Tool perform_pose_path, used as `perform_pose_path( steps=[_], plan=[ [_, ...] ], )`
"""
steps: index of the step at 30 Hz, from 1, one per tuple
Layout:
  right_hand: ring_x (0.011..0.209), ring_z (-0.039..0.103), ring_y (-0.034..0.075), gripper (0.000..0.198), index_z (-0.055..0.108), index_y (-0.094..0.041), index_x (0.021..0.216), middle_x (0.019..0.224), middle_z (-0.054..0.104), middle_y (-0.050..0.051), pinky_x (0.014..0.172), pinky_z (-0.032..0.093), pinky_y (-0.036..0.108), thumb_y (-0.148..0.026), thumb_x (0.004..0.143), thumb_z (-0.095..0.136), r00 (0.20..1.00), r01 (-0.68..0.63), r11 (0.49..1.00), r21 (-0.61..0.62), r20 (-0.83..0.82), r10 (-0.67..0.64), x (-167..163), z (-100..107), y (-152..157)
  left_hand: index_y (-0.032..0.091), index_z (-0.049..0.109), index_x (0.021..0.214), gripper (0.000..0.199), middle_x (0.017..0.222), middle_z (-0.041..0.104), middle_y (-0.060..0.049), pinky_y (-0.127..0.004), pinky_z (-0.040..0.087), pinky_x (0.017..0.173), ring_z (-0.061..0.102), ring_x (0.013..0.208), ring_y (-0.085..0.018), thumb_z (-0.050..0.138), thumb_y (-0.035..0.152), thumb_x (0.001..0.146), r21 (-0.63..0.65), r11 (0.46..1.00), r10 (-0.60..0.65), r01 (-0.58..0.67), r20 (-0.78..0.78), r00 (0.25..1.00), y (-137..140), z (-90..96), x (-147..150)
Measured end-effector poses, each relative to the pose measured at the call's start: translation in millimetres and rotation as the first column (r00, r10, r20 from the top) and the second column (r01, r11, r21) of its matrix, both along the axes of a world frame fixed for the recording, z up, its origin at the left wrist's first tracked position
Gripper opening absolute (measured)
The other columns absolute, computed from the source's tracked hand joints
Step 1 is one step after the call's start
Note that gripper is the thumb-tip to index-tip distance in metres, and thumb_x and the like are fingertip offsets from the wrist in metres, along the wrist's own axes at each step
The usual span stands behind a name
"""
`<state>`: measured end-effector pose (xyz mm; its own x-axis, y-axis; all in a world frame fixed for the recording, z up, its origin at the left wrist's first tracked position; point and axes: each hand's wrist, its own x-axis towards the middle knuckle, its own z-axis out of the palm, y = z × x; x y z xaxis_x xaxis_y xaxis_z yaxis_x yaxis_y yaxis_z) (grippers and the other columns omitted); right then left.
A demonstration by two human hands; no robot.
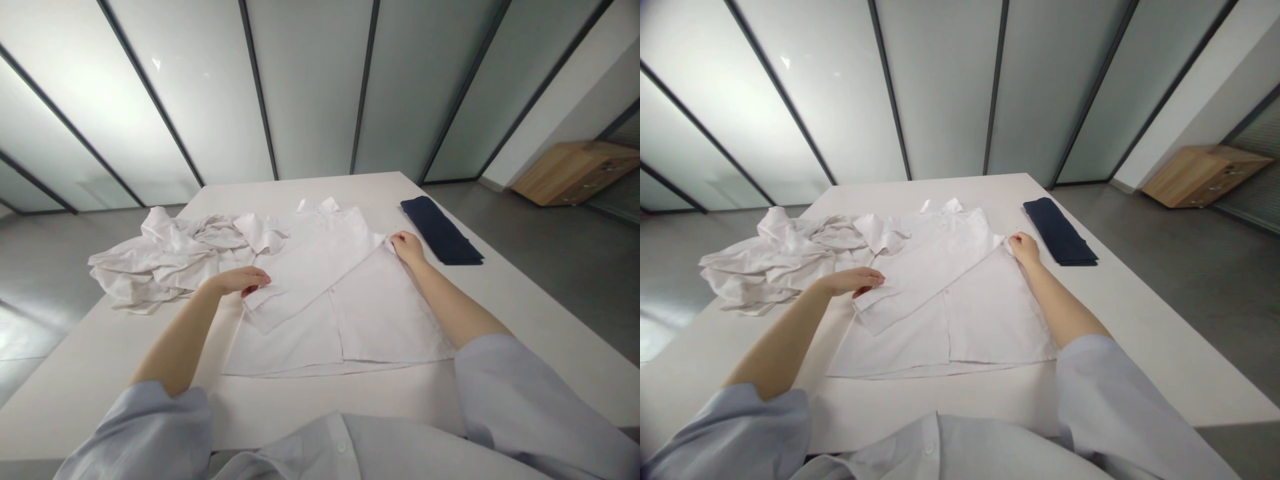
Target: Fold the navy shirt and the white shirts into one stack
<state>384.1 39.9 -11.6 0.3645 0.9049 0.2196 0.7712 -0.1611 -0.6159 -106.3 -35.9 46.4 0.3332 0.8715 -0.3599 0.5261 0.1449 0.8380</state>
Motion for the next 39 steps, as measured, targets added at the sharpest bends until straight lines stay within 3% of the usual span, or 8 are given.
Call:
perform_pose_path(
  steps=[3,6,9,12,16,23,33,39],
  plan=[
    [0.084,0.061,0.022,0.023,0.070,-0.019,0.083,0.089,0.072,0.008,0.069,0.043,0.028,-0.028,0.079,0.050,1.000,-0.006,1.000,-0.027,0.012,0.006,2,0,4,0.019,0.069,0.078,0.026,0.056,0.057,0.001,-0.026,0.043,0.056,0.055,0.055,-0.016,0.067,0.044,0.072,0.192,0.980,-0.009,0.052,-0.218,0.976,19,-1.5,6],
    [0.086,0.063,0.022,0.025,0.072,-0.019,0.089,0.091,0.073,0.008,0.072,0.044,0.028,-0.029,0.081,0.050,0.997,-0.021,0.997,-0.077,0.068,0.026,-1,2,9,0.019,0.069,0.087,0.023,0.067,0.062,-0.003,-0.030,0.047,0.069,0.061,0.068,-0.020,0.062,0.037,0.075,0.436,0.898,0.088,0.057,-0.304,0.949,34,-10.4,29],
    [0.095,0.063,0.023,0.033,0.071,-0.018,0.104,0.104,0.071,0.011,0.080,0.045,0.029,-0.032,0.084,0.050,0.984,-0.043,0.994,-0.101,0.170,0.060,-11,6,12,0.018,0.067,0.101,0.031,0.098,0.068,-0.011,-0.038,0.044,0.094,0.063,0.099,-0.027,0.059,0.036,0.077,0.566,0.799,0.036,0.202,-0.382,0.923,41,-24.9,59],
    [0.104,0.061,0.026,0.039,0.069,-0.017,0.115,0.116,0.068,0.013,0.086,0.044,0.032,-0.037,0.086,0.051,0.947,-0.072,0.989,-0.128,0.302,0.108,-21,9,13,0.017,0.060,0.122,0.047,0.136,0.056,-0.015,-0.042,0.030,0.112,0.047,0.130,-0.030,0.055,0.043,0.083,0.592,0.733,-0.048,0.335,-0.447,0.893,44,-40.4,79],
    [0.104,0.062,0.028,0.029,0.074,-0.020,0.102,0.110,0.070,0.013,0.086,0.044,0.036,-0.032,0.085,0.053,0.903,-0.063,0.978,-0.197,0.407,0.140,-25,14,13,0.015,0.047,0.139,0.061,0.156,0.033,-0.014,-0.041,0.019,0.118,0.026,0.145,-0.029,0.045,0.051,0.089,0.539,0.751,-0.051,0.381,-0.528,0.848,47,-54.1,86],
    [0.105,0.064,0.031,0.030,0.074,-0.019,0.099,0.106,0.071,0.015,0.084,0.045,0.039,-0.030,0.085,0.049,0.926,0.095,0.941,-0.325,0.376,0.036,-19,22,31,0.017,0.043,0.144,0.065,0.159,0.028,-0.011,-0.039,0.015,0.119,0.021,0.147,-0.027,0.043,0.054,0.091,0.505,0.775,-0.066,0.380,-0.534,0.843,48,-55.8,84],
    [0.135,0.040,0.033,0.061,0.042,-0.012,0.143,0.150,0.040,0.020,0.108,0.031,0.045,-0.045,0.093,0.040,0.850,-0.226,0.934,-0.275,0.413,0.327,-70,14,67,0.015,0.038,0.147,0.065,0.160,0.022,-0.014,-0.043,0.011,0.119,0.015,0.149,-0.028,0.038,0.051,0.093,0.482,0.779,-0.059,0.401,-0.580,0.812,40,-57.6,88],
    [0.144,0.024,0.034,0.073,0.035,-0.009,0.149,0.158,0.025,0.019,0.114,0.021,0.048,-0.058,0.095,0.028,0.861,-0.201,0.906,-0.372,0.373,0.344,-86,2,83,0.015,0.037,0.148,0.067,0.161,0.019,-0.014,-0.041,0.010,0.119,0.014,0.149,-0.028,0.036,0.053,0.094,0.469,0.785,-0.066,0.404,-0.585,0.808,36,-55.8,87]
  ],
)
